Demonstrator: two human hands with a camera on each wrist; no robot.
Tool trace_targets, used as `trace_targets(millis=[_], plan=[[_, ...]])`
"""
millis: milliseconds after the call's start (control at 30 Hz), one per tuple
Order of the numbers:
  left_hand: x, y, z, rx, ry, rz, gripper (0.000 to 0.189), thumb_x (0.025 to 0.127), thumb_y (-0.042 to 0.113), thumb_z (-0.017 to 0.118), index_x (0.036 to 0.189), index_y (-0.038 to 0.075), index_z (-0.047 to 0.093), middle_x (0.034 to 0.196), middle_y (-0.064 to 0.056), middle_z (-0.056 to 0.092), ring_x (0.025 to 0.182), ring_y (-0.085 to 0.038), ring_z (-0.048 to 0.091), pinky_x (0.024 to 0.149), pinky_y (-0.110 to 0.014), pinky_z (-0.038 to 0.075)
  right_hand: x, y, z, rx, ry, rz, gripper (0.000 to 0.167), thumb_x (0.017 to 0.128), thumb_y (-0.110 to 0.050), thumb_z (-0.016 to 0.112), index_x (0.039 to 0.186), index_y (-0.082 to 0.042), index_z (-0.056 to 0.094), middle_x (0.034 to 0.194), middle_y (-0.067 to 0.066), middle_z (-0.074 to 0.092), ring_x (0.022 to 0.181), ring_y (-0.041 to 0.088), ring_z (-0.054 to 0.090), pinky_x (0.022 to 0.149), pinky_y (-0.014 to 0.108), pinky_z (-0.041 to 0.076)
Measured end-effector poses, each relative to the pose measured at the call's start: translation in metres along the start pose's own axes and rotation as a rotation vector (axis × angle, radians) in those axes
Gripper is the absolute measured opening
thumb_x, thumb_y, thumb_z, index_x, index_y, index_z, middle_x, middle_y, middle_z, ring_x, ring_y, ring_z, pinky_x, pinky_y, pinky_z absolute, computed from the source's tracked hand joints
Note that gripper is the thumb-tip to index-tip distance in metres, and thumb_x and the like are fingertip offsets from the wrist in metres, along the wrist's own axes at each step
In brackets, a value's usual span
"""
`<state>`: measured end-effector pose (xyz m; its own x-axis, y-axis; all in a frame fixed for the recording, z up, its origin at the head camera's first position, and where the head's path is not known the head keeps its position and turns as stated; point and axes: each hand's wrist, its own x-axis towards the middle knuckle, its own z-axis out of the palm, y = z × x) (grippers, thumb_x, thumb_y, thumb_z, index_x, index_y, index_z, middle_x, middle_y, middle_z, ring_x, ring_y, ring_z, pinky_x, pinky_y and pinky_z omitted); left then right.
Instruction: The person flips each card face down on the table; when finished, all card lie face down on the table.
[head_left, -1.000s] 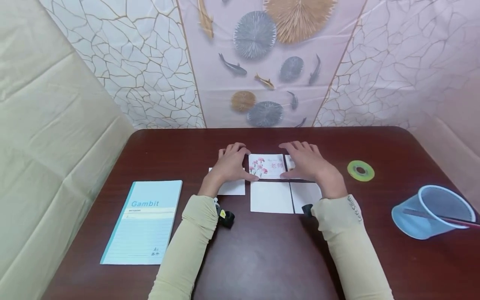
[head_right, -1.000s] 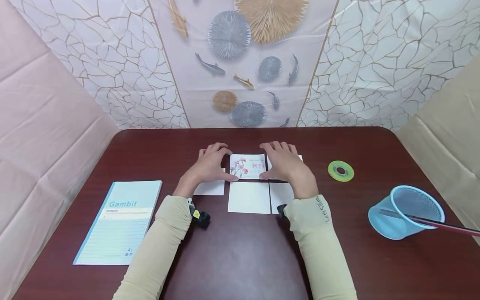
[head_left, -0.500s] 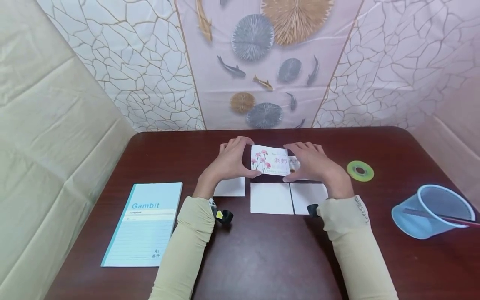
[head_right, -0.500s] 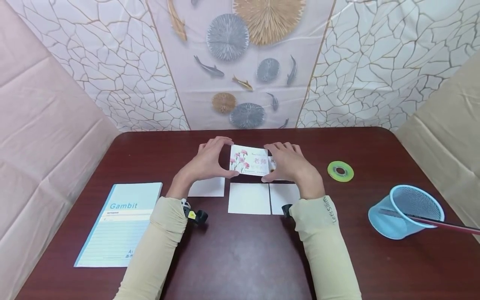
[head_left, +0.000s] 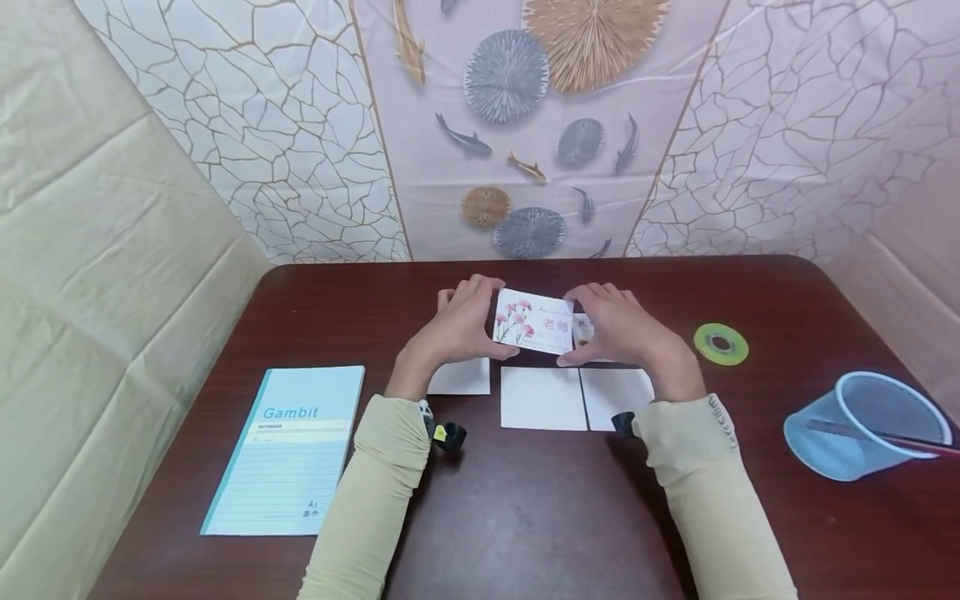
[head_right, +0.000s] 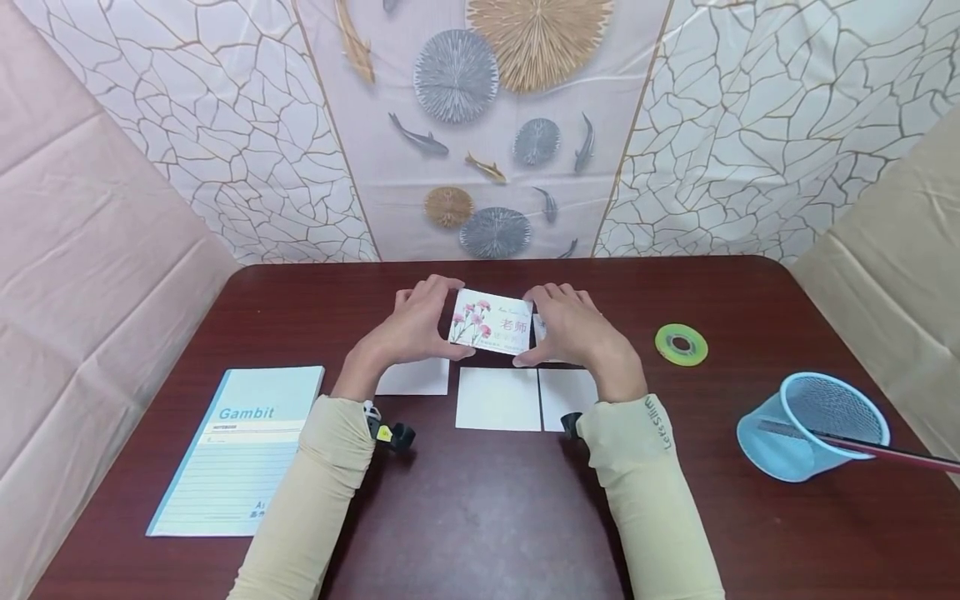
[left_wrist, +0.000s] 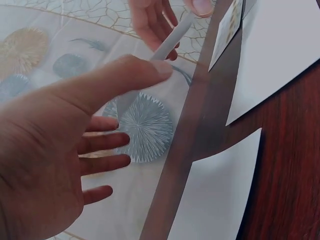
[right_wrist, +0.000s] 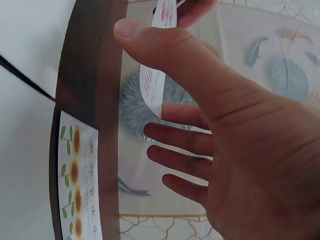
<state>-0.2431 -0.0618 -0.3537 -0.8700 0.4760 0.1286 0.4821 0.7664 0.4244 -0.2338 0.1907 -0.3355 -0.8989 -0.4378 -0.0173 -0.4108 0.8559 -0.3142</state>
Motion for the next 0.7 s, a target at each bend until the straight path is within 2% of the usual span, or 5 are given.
trace_targets(millis=[133,267,467,567,700], plan=[[0.000,0.006,0.001,0.095,-0.025,0.020,0.092,0.068,0.051,0.085,0.141,0.011,0.045,0.133,-0.002,0.045,0.117,-0.020,0.040,0.096,-0.048,0.023,0.002,-0.009,0.002,-0.009,0.025,-0.048,0.092,0.062,-0.042,0.092,0.133,-0.004,0.048,0.126,0.015,0.055,0.116,0.031,0.044,0.104,0.054,0.029],[0.000,0.017,0.004,0.158,-0.056,0.079,0.091,0.069,0.053,0.083,0.141,0.011,0.046,0.128,-0.002,0.049,0.113,-0.019,0.043,0.099,-0.051,0.021,0.003,-0.018,0.005,-0.016,0.032,-0.132,0.092,0.063,-0.041,0.092,0.133,-0.002,0.048,0.129,0.016,0.054,0.118,0.032,0.044,0.104,0.054,0.030],[0.000,0.024,0.004,0.143,-0.052,0.098,0.090,0.069,0.049,0.085,0.141,0.014,0.044,0.125,0.001,0.049,0.109,-0.014,0.044,0.097,-0.046,0.024,0.002,-0.021,0.003,0.015,0.012,-0.127,0.099,0.063,-0.038,0.093,0.140,-0.004,0.042,0.137,0.015,0.048,0.126,0.032,0.039,0.107,0.057,0.026],[-0.001,0.024,0.003,0.113,-0.047,0.090,0.092,0.068,0.048,0.086,0.142,0.014,0.043,0.125,0.002,0.048,0.109,-0.013,0.044,0.096,-0.044,0.025,0.000,-0.020,-0.001,0.041,0.016,-0.116,0.096,0.063,-0.037,0.093,0.140,-0.006,0.044,0.137,0.013,0.049,0.127,0.031,0.039,0.108,0.058,0.025],[-0.001,0.024,0.003,0.086,-0.053,0.124,0.094,0.068,0.050,0.085,0.143,0.013,0.042,0.122,0.000,0.047,0.107,-0.016,0.044,0.093,-0.044,0.026,0.001,-0.022,-0.003,0.044,0.027,-0.162,0.090,0.065,-0.039,0.091,0.138,-0.007,0.049,0.135,0.012,0.050,0.127,0.030,0.040,0.107,0.059,0.026]])
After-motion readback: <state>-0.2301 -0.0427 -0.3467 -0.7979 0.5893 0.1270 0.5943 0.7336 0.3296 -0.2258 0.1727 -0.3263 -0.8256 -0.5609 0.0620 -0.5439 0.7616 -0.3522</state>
